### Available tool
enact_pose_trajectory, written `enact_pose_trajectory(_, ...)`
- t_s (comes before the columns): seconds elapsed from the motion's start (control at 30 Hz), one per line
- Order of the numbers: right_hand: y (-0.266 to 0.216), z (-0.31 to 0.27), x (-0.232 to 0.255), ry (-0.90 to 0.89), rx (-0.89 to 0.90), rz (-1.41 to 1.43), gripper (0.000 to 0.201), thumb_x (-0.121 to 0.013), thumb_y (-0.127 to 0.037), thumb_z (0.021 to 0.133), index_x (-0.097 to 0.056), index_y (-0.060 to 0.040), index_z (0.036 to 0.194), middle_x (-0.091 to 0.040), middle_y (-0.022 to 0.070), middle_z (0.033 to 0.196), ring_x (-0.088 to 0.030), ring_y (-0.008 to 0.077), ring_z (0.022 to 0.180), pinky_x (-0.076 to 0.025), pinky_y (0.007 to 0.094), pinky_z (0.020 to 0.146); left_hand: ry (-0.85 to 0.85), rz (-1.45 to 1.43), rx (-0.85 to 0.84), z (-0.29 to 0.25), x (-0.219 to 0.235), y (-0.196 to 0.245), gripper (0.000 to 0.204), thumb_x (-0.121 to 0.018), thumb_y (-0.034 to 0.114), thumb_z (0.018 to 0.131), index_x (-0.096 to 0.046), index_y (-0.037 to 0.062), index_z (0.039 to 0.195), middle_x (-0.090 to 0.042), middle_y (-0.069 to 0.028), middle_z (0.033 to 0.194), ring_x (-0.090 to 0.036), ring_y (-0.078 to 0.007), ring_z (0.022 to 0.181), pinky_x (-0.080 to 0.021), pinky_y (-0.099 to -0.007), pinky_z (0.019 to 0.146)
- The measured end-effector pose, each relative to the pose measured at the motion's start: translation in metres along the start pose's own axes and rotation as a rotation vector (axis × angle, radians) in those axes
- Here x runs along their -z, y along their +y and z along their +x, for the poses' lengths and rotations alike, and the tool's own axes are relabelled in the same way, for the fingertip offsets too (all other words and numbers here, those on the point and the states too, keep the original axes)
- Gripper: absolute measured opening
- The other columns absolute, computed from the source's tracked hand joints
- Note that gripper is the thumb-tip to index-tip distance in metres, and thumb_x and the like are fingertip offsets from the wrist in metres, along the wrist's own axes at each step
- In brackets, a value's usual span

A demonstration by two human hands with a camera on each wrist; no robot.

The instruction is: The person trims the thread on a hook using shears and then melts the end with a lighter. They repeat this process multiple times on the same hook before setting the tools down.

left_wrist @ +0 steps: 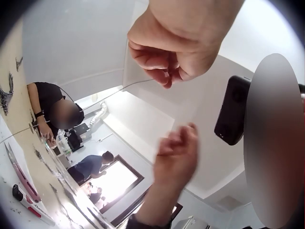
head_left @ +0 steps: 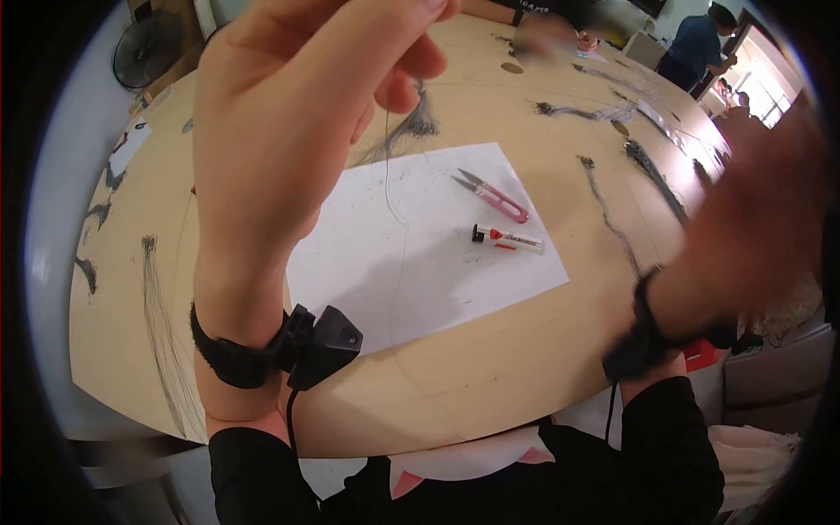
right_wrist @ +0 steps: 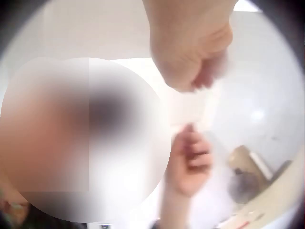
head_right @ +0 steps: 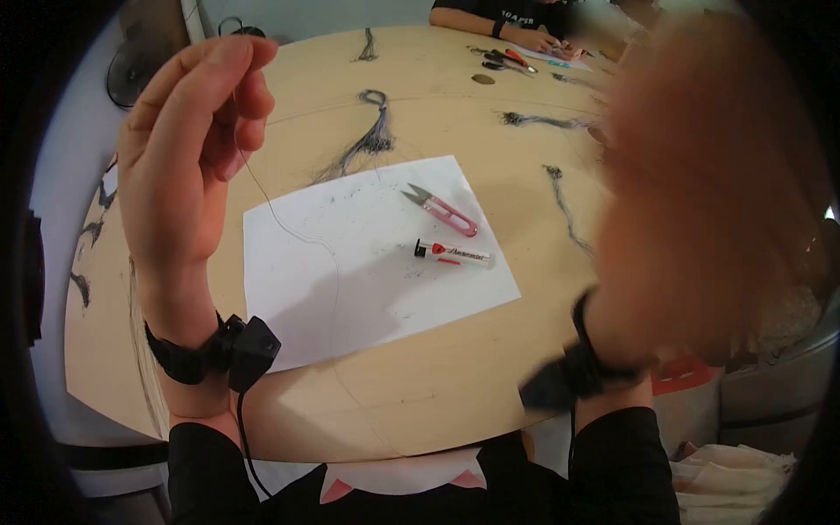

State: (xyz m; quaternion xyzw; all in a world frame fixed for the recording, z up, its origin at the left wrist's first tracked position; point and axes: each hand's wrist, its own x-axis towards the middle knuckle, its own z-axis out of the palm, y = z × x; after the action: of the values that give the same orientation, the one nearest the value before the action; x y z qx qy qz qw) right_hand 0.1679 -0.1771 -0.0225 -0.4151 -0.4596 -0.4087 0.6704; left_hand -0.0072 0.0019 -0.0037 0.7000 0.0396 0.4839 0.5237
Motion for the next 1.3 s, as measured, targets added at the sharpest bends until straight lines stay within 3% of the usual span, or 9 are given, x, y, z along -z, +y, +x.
enact_pose_trajectory(0.03, 0.010, -0.005, -0.015, 0.010, 0.017, 0.003, 0.023, -0.041, -0.027, 0.082, -0.054, -0.0118, 0.072, -0.054, 0.0017, 0.072, -0.049, 0.0122, 0.072, -0.037, 0.0226, 0.058, 0.013, -0.009, 0.016, 0.000, -0.001, 0.003, 0.017, -0.051, 0.018, 0.079, -0.059, 0.0030, 0.083, -0.054, 0.0009, 0.061, -0.045, -0.0016, 0.049, -0.030, -0.0114, 0.041)
enact_pose_trajectory(0.1, 0.024, -0.023, -0.081, -1.154, -0.251, -0.251, 0.022, -0.057, -0.013, 0.072, -0.054, -0.0027, 0.091, -0.056, 0.0095, 0.071, -0.052, 0.0183, 0.059, -0.042, 0.0259, 0.055, -0.003, -0.070, 0.054, 0.002, -0.002, 0.003, 0.018, -0.048, 0.017, 0.081, -0.057, 0.0013, 0.084, -0.053, 0.0004, 0.061, -0.045, -0.0018, 0.049, -0.029, -0.0119, 0.041)
enact_pose_trajectory(0.17, 0.062, -0.064, -0.077, -1.443, -0.049, -0.456, 0.029, -0.059, -0.025, 0.068, -0.055, 0.0002, 0.083, -0.055, 0.0138, 0.072, -0.053, 0.0268, 0.065, -0.043, 0.0327, 0.060, 0.000, -0.112, 0.063, 0.002, -0.004, 0.008, 0.018, -0.048, 0.018, 0.081, -0.056, 0.0014, 0.083, -0.053, 0.0001, 0.061, -0.045, -0.0027, 0.049, -0.029, -0.0126, 0.040)
enact_pose_trajectory(0.23, 0.060, -0.066, -0.087, -1.892, -0.438, -0.591, 0.031, -0.059, -0.028, 0.066, -0.055, 0.0007, 0.077, -0.055, 0.0149, 0.073, -0.052, 0.0300, 0.070, -0.042, 0.0359, 0.063, -0.075, -0.175, 0.110, 0.002, 0.002, 0.013, 0.016, -0.051, 0.013, 0.079, -0.056, -0.0015, 0.083, -0.055, -0.0036, 0.066, -0.047, -0.0051, 0.055, -0.037, -0.0157, 0.049)
enact_pose_trajectory(0.67, 0.082, -0.091, -0.077, -1.596, -0.360, -0.447, 0.014, -0.051, -0.011, 0.068, -0.048, 0.0003, 0.076, -0.054, 0.0141, 0.071, -0.051, 0.0275, 0.066, -0.041, 0.0345, 0.058, -0.129, -0.201, 0.153, -0.004, -0.004, 0.011, 0.014, -0.051, 0.012, 0.080, -0.055, -0.0015, 0.083, -0.056, -0.0040, 0.070, -0.050, -0.0068, 0.060, -0.039, -0.0176, 0.050)
enact_pose_trajectory(0.8, 0.039, -0.034, -0.086, -0.829, -0.835, 0.093, 0.021, -0.054, -0.016, 0.073, -0.043, -0.0004, 0.081, -0.042, 0.0040, 0.054, -0.041, 0.0117, 0.050, -0.034, 0.0237, 0.047, -0.189, -0.244, 0.175, -0.007, -0.007, 0.008, 0.011, -0.052, 0.009, 0.078, -0.055, -0.0016, 0.082, -0.056, -0.0045, 0.074, -0.052, -0.0073, 0.063, -0.041, -0.0184, 0.051)
enact_pose_trajectory(0.87, 0.004, 0.000, -0.077, -0.799, -1.142, 0.339, 0.024, -0.055, -0.022, 0.075, -0.045, -0.0019, 0.085, -0.042, -0.0015, 0.057, -0.038, 0.0034, 0.052, -0.031, 0.0176, 0.045, -0.212, -0.217, 0.188, -0.007, -0.008, 0.009, 0.011, -0.052, 0.009, 0.078, -0.056, -0.0016, 0.081, -0.057, -0.0045, 0.073, -0.052, -0.0073, 0.062, -0.041, -0.0182, 0.051)
enact_pose_trajectory(1.1, -0.032, 0.008, -0.065, -0.843, -0.980, 0.519, 0.016, -0.055, -0.016, 0.076, -0.050, -0.0027, 0.083, -0.048, -0.0021, 0.063, -0.040, 0.0016, 0.054, -0.032, 0.0151, 0.047, -0.321, -0.087, 0.138, -0.013, -0.017, -0.002, 0.009, -0.052, 0.007, 0.077, -0.056, -0.0012, 0.079, -0.056, -0.0040, 0.070, -0.053, -0.0074, 0.062, -0.041, -0.0179, 0.050)
enact_pose_trajectory(1.3, -0.028, -0.004, -0.065, -0.819, -0.595, 0.415, 0.008, -0.054, -0.008, 0.074, -0.050, -0.0016, 0.079, -0.052, -0.0002, 0.069, -0.043, 0.0022, 0.059, -0.035, 0.0150, 0.051, -0.260, -0.032, 0.181, -0.015, -0.022, 0.000, 0.010, -0.053, 0.006, 0.077, -0.056, -0.0017, 0.082, -0.057, -0.0058, 0.070, -0.054, -0.0088, 0.063, -0.042, -0.0187, 0.052)
